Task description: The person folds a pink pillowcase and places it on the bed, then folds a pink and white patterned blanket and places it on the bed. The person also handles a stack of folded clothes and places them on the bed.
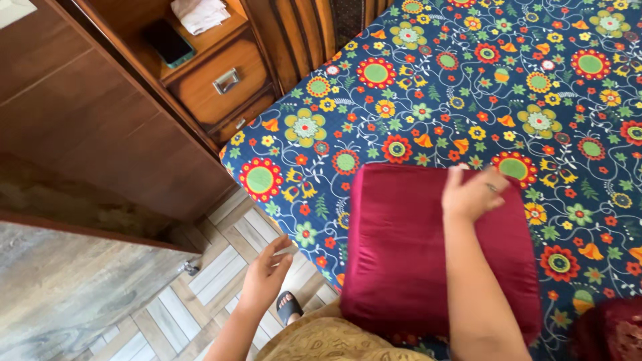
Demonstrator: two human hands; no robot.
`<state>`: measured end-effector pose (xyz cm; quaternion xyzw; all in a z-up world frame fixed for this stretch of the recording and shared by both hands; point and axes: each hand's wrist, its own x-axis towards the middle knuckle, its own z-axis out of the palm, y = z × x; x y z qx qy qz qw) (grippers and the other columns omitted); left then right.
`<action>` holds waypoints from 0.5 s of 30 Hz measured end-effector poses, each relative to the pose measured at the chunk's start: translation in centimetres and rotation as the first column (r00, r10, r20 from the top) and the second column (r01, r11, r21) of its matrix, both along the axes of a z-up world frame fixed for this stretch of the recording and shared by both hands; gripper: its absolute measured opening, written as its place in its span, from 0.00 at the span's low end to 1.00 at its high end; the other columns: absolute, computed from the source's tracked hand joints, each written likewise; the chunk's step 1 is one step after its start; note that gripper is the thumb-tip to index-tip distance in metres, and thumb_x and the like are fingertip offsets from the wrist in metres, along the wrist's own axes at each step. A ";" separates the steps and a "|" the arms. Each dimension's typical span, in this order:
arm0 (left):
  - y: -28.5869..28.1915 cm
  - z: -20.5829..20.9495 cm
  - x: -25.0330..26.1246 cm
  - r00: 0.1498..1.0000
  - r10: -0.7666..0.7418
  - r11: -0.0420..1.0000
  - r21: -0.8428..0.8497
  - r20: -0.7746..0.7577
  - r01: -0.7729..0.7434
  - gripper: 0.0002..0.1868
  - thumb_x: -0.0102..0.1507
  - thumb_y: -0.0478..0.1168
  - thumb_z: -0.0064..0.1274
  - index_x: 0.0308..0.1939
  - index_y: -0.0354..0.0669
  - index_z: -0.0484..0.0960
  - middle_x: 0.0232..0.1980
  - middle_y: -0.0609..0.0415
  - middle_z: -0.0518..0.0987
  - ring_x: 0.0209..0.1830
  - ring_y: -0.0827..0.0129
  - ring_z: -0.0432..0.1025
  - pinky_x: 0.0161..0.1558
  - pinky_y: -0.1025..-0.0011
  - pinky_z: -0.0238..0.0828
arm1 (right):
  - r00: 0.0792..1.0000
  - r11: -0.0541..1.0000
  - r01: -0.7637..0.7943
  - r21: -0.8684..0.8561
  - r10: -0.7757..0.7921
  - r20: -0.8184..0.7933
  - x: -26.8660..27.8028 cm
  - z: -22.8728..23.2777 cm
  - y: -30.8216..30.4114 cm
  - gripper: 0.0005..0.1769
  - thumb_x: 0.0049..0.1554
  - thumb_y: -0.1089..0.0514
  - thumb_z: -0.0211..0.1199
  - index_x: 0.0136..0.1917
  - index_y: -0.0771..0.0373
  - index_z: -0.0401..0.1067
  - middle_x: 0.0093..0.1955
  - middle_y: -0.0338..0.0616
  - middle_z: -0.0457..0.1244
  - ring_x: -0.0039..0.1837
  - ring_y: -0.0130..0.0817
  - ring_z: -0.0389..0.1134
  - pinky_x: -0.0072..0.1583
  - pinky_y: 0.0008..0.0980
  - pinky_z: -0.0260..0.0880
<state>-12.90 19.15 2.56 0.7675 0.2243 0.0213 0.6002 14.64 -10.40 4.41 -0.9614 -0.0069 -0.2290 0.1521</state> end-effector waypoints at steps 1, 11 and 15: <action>1.1 0.1 0.2 1.000 -0.006 1.000 0.002 -0.008 0.006 0.27 0.64 0.38 0.53 0.68 0.44 0.72 0.61 0.52 0.82 0.55 0.66 0.80 0.48 0.68 0.80 | 0.989 0.998 -0.040 -0.052 0.032 -0.147 0.0 -1.0 1.0 0.29 0.58 0.39 0.63 0.57 0.68 0.73 0.56 0.56 0.65 0.61 0.54 0.65 0.55 0.56 0.64; 12.5 0.4 3.3 0.995 -0.095 0.991 0.092 -0.024 0.097 0.26 0.64 0.38 0.53 0.68 0.45 0.73 0.60 0.55 0.83 0.53 0.67 0.80 0.46 0.70 0.77 | 0.148 0.289 -0.829 0.479 0.939 -0.312 -11.2 -6.2 21.6 0.24 0.56 0.46 0.66 0.64 0.54 0.76 0.63 0.53 0.70 0.57 0.60 0.69 0.59 0.51 0.67; 14.6 -0.6 4.4 0.997 -0.072 0.993 0.092 0.012 0.070 0.24 0.64 0.37 0.52 0.66 0.44 0.74 0.59 0.55 0.84 0.50 0.68 0.81 0.46 0.71 0.77 | 0.931 0.933 -0.359 0.002 0.358 -0.074 -6.0 -2.1 14.5 0.18 0.46 0.48 0.70 0.46 0.59 0.73 0.49 0.47 0.66 0.56 0.49 0.66 0.53 0.54 0.60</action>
